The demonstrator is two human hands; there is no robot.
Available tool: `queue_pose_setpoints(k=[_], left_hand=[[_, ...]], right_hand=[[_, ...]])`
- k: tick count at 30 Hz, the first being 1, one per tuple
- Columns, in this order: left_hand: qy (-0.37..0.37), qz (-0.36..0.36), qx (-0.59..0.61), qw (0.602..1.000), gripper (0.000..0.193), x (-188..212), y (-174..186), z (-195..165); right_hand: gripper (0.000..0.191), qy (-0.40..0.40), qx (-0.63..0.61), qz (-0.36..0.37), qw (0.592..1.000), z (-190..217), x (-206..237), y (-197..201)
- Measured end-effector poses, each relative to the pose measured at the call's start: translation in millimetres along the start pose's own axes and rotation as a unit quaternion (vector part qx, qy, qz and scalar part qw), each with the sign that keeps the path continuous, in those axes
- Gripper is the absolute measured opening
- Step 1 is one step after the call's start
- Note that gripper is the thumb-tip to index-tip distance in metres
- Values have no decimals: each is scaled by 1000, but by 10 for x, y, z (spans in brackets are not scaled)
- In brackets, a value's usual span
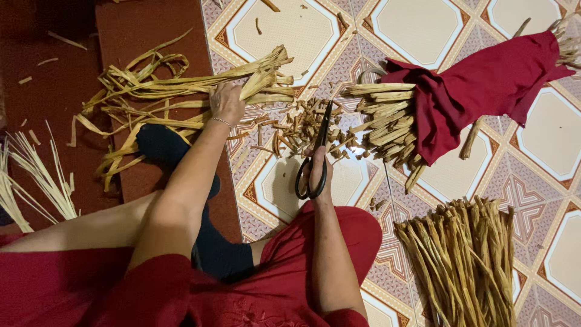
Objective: The person sits on the floor and uses scissors to cut dried plant stalks into short pieces. They gather the cut pieces into a bundle, place them on a red cloth, and arrange them neatly.
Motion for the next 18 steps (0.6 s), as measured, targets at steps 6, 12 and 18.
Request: queue_pose_setpoints(k=[6,12,18], left_hand=[[-13,30,-4,999,30,149,-17,-41],[30,17,203,979,27,224,-85,21],[18,25,403,915,24,380,-121,-149]], right_hand=[[73,-5,-2,2,1000,-17,41,50],[71,3,5,6,1000,-48,55,75],[73,-1,-12,49,999,-89,48,-3]])
Point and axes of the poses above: each hand's wrist, its own x-axis away from the middle knuckle, its own y-axis out of the back of the hand, z = x × y, the point moved 5 cm from there along -x, towards the middle knuckle, and after that the axes turned 2 degrees about -y, right-handed, at the moved point
